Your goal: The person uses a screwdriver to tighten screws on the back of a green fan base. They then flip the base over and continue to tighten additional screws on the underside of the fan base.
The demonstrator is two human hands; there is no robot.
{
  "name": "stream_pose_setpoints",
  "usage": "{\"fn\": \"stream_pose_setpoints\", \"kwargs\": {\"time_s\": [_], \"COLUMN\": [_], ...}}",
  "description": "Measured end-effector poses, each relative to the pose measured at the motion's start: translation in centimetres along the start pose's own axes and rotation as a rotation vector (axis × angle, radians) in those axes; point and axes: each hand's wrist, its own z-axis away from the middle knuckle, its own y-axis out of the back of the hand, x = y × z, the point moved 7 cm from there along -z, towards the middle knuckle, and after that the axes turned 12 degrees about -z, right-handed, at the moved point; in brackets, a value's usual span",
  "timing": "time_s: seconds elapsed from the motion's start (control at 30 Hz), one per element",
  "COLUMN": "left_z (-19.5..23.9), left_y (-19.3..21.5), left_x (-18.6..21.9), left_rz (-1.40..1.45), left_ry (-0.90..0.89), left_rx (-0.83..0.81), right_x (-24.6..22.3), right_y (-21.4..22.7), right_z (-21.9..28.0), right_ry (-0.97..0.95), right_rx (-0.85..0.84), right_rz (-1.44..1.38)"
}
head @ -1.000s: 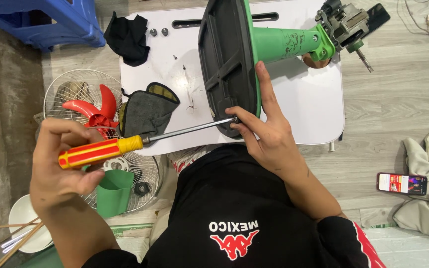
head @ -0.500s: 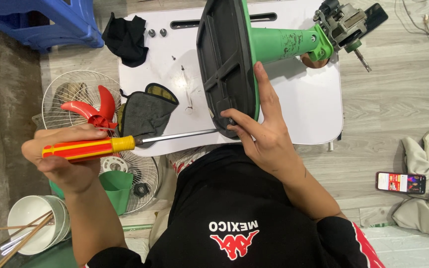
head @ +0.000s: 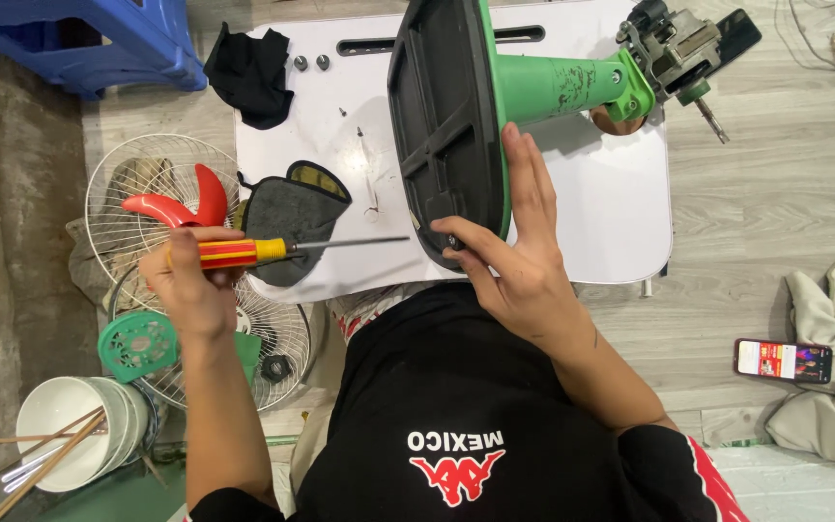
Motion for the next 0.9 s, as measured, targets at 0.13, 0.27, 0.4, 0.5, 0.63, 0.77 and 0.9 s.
{"fn": "stream_pose_setpoints", "kwargs": {"time_s": [0.13, 0.27, 0.4, 0.5, 0.63, 0.77, 0.9], "left_z": [0.6, 1.8, 3.9, 5.3, 5.6, 5.7, 5.2], "left_y": [-0.1, -1.2, -3.2, -5.1, -7.4, -9.9, -11.0], "left_x": [-3.4, -5.4, -6.5, -4.6, -2.4, -1.2, -0.2], "left_rz": [0.09, 0.045, -0.152, -0.2, -0.612, -0.883, -0.959], "left_ry": [0.106, 0.029, 0.04, 0.042, -0.146, -0.407, -0.411], "left_rx": [0.08, 0.047, -0.005, -0.057, -0.101, -0.081, -0.05], "right_x": [-0.2, -0.1, -0.1, -0.3, 0.0, -0.4, -0.4], "right_y": [0.0, 0.0, -0.1, -0.1, -0.2, -0.1, -0.1], "right_z": [-0.1, -0.1, -0.1, -0.3, -0.2, -0.4, -0.4], "right_ry": [0.007, 0.009, 0.006, 0.007, 0.004, 0.018, 0.028], "right_rx": [0.005, -0.002, -0.006, -0.004, 0.0, 0.013, 0.018], "right_rz": [-0.006, -0.008, -0.006, -0.014, 0.01, 0.011, 0.003]}}
